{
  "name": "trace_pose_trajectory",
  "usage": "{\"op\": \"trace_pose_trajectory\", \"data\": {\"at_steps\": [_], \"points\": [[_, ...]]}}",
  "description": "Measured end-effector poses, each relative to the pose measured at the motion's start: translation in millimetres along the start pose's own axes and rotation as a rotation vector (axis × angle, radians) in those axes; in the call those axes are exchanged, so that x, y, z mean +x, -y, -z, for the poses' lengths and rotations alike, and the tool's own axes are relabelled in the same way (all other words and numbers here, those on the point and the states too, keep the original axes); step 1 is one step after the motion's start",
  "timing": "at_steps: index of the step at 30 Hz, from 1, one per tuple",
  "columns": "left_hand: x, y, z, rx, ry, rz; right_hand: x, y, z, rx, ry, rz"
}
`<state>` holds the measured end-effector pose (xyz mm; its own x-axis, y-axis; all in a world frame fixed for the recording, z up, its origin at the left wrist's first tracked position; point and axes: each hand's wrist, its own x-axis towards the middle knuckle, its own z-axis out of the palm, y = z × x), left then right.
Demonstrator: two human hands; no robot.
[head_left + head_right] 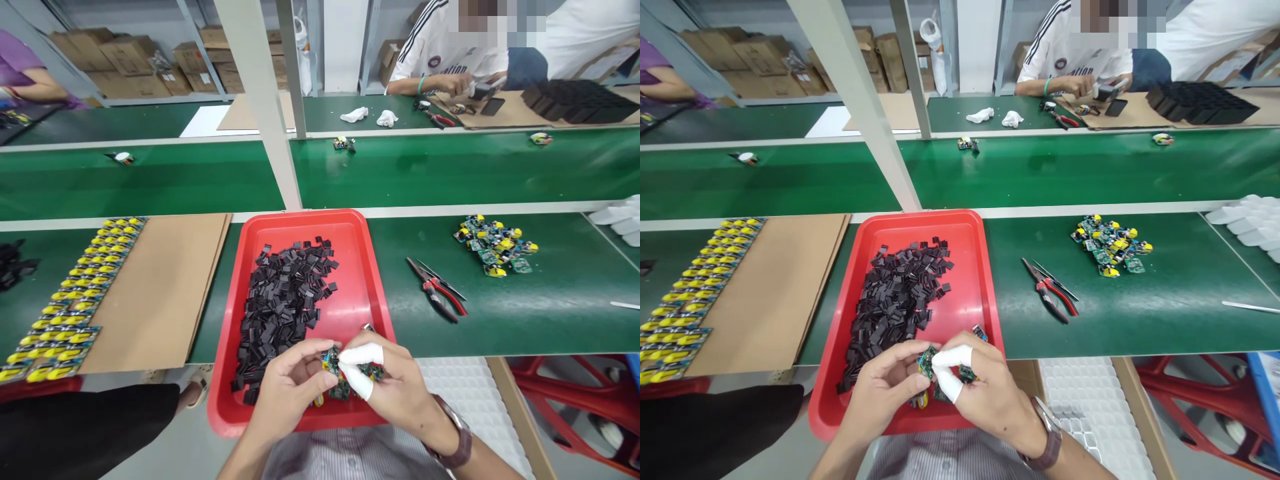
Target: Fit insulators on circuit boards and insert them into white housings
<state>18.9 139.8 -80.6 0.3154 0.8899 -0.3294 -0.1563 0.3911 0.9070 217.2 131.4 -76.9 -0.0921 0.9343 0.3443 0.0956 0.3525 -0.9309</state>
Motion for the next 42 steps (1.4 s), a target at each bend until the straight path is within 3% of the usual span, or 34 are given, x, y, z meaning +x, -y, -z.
{"op": "trace_pose_trajectory", "data": {"at_steps": [10,20,26,29,34,38,42], "points": [[-1,-3,-6,-0.031,0.008,-0.051,2,1,5,0.064,0.097,-0.062],[1,1,-5,0.053,-0.002,-0.014,-4,1,1,-0.051,0.028,-0.103],[1,3,-6,0.062,0.036,-0.035,-8,1,0,-0.048,0.060,-0.091],[1,6,-8,0.153,0.011,-0.104,-9,-11,-3,0.008,-0.004,-0.216],[-3,10,-13,0.590,-0.090,-0.383,-8,-25,-6,0.418,-0.070,-0.522],[-4,9,-18,0.825,-0.238,-0.643,-15,-23,-6,0.492,-0.034,-0.454],[-5,9,-21,0.884,-0.257,-0.740,-25,-20,-9,0.341,-0.004,-0.341]]}}
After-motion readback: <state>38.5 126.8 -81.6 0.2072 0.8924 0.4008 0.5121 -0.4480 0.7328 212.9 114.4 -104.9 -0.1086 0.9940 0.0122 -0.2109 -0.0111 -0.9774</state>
